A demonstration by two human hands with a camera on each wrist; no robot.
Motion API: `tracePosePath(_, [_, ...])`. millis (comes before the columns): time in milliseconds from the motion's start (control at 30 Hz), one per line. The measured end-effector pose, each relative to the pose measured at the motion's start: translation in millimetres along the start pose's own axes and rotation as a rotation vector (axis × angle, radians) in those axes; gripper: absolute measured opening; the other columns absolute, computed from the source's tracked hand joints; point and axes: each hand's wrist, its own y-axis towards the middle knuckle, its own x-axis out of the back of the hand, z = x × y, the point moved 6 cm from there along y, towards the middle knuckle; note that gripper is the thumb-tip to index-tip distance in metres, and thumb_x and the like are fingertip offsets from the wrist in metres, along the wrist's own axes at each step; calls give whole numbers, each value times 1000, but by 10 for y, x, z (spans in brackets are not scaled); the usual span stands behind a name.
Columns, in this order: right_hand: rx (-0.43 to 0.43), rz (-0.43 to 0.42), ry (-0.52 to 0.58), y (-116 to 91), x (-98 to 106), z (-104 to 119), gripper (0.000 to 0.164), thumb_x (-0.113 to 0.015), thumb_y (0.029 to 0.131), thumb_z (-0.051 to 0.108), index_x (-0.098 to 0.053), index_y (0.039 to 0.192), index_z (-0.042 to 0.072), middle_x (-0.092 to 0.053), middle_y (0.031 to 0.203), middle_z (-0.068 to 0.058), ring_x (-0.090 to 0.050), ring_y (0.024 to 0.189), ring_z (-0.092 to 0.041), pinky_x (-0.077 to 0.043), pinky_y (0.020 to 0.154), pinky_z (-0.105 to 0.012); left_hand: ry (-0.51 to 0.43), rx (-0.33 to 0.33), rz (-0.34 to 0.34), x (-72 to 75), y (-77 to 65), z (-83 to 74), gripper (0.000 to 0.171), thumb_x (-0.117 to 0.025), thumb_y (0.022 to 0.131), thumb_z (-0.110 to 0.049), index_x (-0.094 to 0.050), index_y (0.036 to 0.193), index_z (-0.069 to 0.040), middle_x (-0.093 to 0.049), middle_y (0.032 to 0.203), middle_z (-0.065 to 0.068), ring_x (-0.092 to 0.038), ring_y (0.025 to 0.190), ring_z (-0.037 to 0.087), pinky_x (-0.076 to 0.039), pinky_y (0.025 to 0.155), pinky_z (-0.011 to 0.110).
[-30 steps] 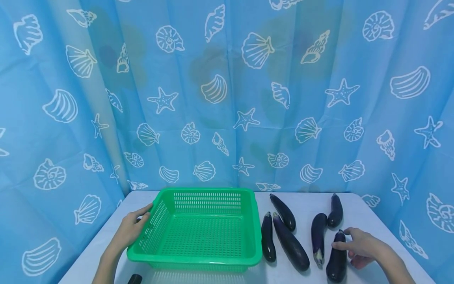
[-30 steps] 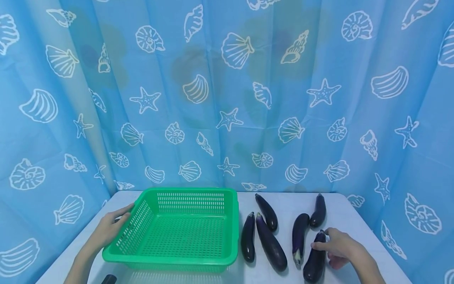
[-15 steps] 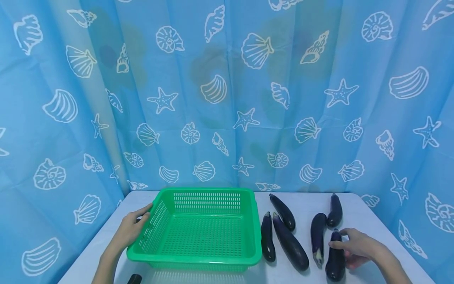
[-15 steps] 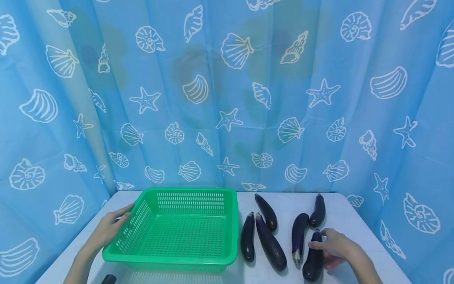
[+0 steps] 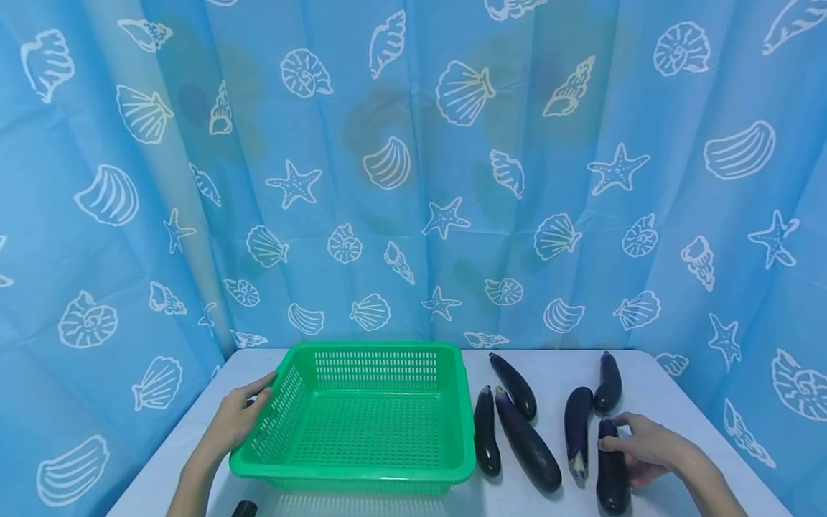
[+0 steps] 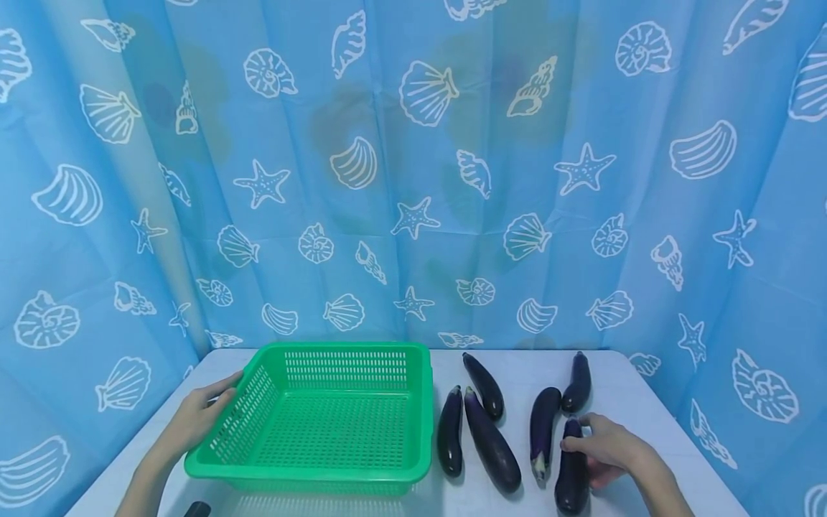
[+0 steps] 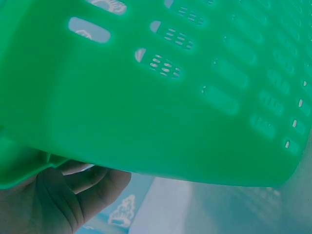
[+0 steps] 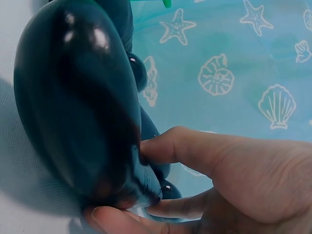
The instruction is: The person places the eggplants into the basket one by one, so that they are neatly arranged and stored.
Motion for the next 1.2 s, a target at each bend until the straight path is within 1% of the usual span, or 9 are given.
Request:
tracePosePath(167, [7, -9, -1, 32, 0, -8, 90, -66, 91, 39, -19, 141, -18, -58, 92, -24, -69, 74, -22, -63, 69, -32, -4, 7, 1, -1, -4, 5, 45, -42, 106, -19, -41, 148, -3, -44, 148, 26, -53, 127, 46, -50, 101, 57])
tracePosePath(367, [31, -37, 8, 53, 4, -13, 88, -66, 91, 37, -19, 143, -17, -58, 91, -28, -71, 72, -24, -63, 67, -36, -2, 1, 6, 1, 4, 6, 46, -41, 106, -21, -41, 148, -3, -44, 148, 27, -53, 127, 46, -51, 100, 57])
tracePosePath(633, [51, -53, 20, 50, 35, 1, 89, -66, 91, 36, -17, 143, -17, -59, 89, -25, -69, 73, -23, -63, 66, -36, 3, 0, 7, 5, 8, 15, 46, -41, 106, -21, -40, 148, -2, -44, 148, 27, -50, 131, 46, -48, 103, 57])
tracePosePath(767, [49, -59, 18, 32, 68, 19, 88, -66, 90, 34, -16, 142, -17, -60, 90, -25, -68, 74, -23, -63, 66, -36, -3, -5, 4, 3, 10, 13, 46, -41, 106, -21, -41, 148, -2, -44, 148, 27, -51, 129, 46, -49, 102, 57])
tracePosePath(933, [64, -72, -1, -17, 118, 72, 88, -65, 91, 36, -17, 144, -14, -61, 89, -22, -68, 73, -22, -63, 67, -35, -9, -15, 2, -1, 9, 7, 45, -41, 106, -20, -41, 147, -1, -44, 148, 27, -51, 129, 46, -49, 103, 56])
tracePosePath(1200, [142, -74, 22, -141, 142, 255, 91, -66, 90, 40, -17, 147, -13, -65, 92, -19, -69, 76, -23, -63, 68, -38, -7, -15, -3, -1, 17, -4, 46, -41, 106, -21, -41, 148, -2, -45, 148, 26, -50, 130, 45, -49, 103, 55])
